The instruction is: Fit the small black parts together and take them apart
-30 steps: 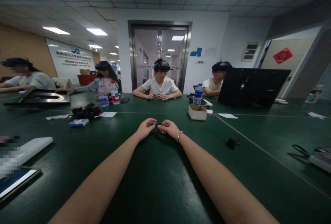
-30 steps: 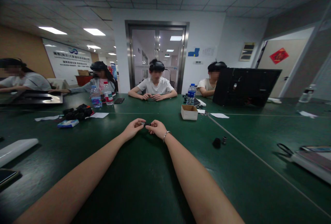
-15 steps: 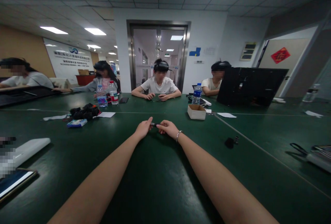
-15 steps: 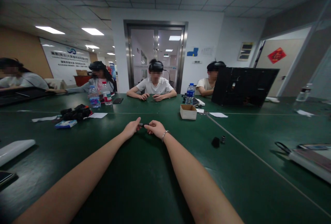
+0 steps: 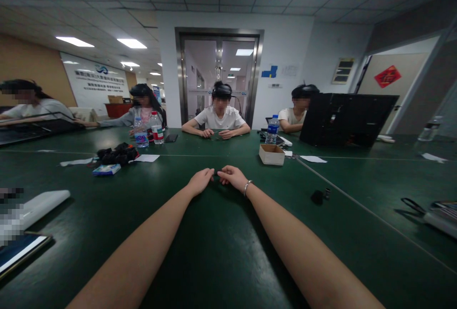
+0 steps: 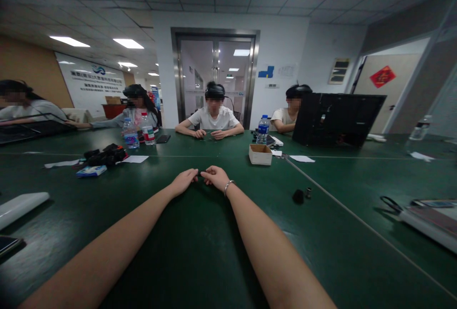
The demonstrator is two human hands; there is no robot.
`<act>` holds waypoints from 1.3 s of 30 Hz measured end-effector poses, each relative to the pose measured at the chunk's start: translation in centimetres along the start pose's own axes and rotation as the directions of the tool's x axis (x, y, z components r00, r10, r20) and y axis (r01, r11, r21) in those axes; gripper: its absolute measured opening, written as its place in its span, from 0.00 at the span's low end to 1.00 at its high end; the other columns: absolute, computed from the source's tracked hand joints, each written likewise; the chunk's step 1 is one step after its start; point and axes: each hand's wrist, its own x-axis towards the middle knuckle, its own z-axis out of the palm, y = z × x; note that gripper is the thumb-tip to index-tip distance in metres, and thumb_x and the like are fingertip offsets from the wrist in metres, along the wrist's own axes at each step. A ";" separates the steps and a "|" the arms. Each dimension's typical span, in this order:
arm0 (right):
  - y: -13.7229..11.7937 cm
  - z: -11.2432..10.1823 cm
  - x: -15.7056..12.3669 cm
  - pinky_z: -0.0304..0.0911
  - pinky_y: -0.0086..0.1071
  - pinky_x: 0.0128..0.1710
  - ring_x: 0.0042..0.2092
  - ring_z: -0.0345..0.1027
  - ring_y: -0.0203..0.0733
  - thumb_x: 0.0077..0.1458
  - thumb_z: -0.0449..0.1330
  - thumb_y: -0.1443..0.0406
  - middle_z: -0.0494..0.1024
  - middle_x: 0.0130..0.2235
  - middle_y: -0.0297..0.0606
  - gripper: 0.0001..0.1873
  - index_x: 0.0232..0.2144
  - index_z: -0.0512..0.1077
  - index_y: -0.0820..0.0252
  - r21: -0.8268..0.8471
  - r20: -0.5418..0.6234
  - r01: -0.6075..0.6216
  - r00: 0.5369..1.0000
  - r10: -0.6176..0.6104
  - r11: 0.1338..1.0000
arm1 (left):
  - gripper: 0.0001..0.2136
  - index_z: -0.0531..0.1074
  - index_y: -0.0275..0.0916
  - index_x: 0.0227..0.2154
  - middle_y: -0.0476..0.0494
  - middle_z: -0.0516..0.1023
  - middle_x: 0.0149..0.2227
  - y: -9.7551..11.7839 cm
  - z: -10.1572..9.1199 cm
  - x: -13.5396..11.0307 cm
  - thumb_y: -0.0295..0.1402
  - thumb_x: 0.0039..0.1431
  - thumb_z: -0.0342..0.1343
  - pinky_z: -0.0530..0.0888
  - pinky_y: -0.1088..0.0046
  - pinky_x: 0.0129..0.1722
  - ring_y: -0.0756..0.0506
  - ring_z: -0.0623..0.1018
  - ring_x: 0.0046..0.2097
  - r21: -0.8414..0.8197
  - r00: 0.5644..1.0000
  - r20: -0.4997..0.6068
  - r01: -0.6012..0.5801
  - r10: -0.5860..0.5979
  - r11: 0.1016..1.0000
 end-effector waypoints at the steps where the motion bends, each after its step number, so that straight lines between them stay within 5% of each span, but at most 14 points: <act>1: 0.0 0.0 0.0 0.58 0.22 0.19 0.20 0.64 0.29 0.43 0.63 0.58 0.71 0.19 0.31 0.15 0.26 0.64 0.63 0.004 0.001 -0.003 1.000 0.003 1.000 | 0.19 0.69 0.39 0.28 0.47 0.72 0.29 0.0 0.0 0.0 0.49 0.52 0.44 0.64 0.72 0.34 0.47 0.70 0.33 -0.031 1.000 -0.022 -0.013 0.012 0.999; 3: 0.0 0.0 0.1 0.58 0.22 0.20 0.20 0.64 0.29 0.45 0.62 0.58 0.71 0.19 0.31 0.14 0.26 0.65 0.63 0.008 0.004 -0.006 1.000 0.006 1.000 | 0.18 0.68 0.39 0.31 0.47 0.72 0.32 0.1 0.1 0.0 0.49 0.51 0.45 0.64 0.73 0.34 0.47 0.70 0.34 -0.088 0.999 -0.047 -0.001 -0.004 0.996; 7: -0.1 0.1 0.0 0.58 0.22 0.20 0.19 0.64 0.29 0.45 0.62 0.59 0.71 0.19 0.31 0.14 0.26 0.65 0.64 -0.008 0.003 -0.011 1.000 0.011 1.000 | 0.23 0.68 0.38 0.22 0.44 0.71 0.28 0.1 0.0 0.1 0.49 0.55 0.36 0.64 0.70 0.36 0.45 0.70 0.34 -0.009 0.999 -0.011 0.034 -0.034 0.999; 12: 0.0 0.0 0.0 0.58 0.22 0.20 0.20 0.64 0.29 0.46 0.62 0.58 0.72 0.19 0.31 0.14 0.27 0.65 0.64 -0.010 0.009 -0.006 1.000 0.006 1.000 | 0.15 0.69 0.38 0.29 0.44 0.69 0.35 0.2 -0.1 0.0 0.45 0.52 0.45 0.64 0.71 0.40 0.46 0.69 0.39 -0.006 0.997 -0.075 -0.028 0.028 1.000; 16: 0.0 0.0 0.0 0.58 0.22 0.20 0.20 0.65 0.29 0.45 0.62 0.58 0.72 0.19 0.32 0.14 0.27 0.66 0.64 -0.009 0.010 -0.014 1.000 0.014 1.000 | 0.23 0.68 0.37 0.22 0.44 0.69 0.28 0.4 0.0 -0.2 0.48 0.56 0.36 0.65 0.69 0.36 0.45 0.70 0.33 -0.011 0.999 -0.042 0.012 -0.013 1.000; 20: 0.0 0.0 0.0 0.59 0.22 0.20 0.20 0.65 0.29 0.46 0.61 0.59 0.72 0.20 0.32 0.13 0.27 0.66 0.64 -0.002 0.006 -0.017 1.000 0.017 1.000 | 0.16 0.69 0.38 0.29 0.44 0.68 0.35 0.2 0.0 -0.1 0.45 0.52 0.46 0.66 0.71 0.37 0.47 0.69 0.35 -0.043 0.994 -0.106 -0.040 0.035 0.998; 24: 0.2 -0.1 0.1 0.59 0.22 0.20 0.21 0.65 0.29 0.46 0.61 0.59 0.72 0.20 0.32 0.13 0.27 0.66 0.64 -0.004 0.009 -0.019 1.000 0.019 1.000 | 0.19 0.69 0.37 0.26 0.43 0.68 0.33 0.1 -0.1 0.0 0.45 0.55 0.40 0.66 0.69 0.38 0.46 0.69 0.35 -0.057 0.998 -0.062 0.013 -0.016 0.998; 30: 0.5 -0.2 0.3 0.59 0.23 0.20 0.21 0.66 0.30 0.44 0.62 0.56 0.73 0.20 0.33 0.16 0.28 0.66 0.64 -0.003 0.020 -0.014 1.000 0.014 1.000 | 0.10 0.69 0.39 0.33 0.44 0.66 0.40 0.3 -0.2 0.0 0.37 0.49 0.49 0.66 0.72 0.36 0.47 0.69 0.37 -0.081 0.998 -0.062 -0.019 0.014 0.997; 39: -0.1 0.0 0.0 0.58 0.23 0.20 0.19 0.64 0.29 0.46 0.61 0.58 0.72 0.19 0.32 0.14 0.25 0.65 0.63 0.005 0.019 -0.018 1.000 0.018 1.000 | 0.22 0.69 0.36 0.25 0.45 0.73 0.28 -0.3 -0.2 0.2 0.51 0.52 0.42 0.65 0.73 0.32 0.48 0.70 0.31 -0.162 0.999 0.042 0.024 -0.018 0.986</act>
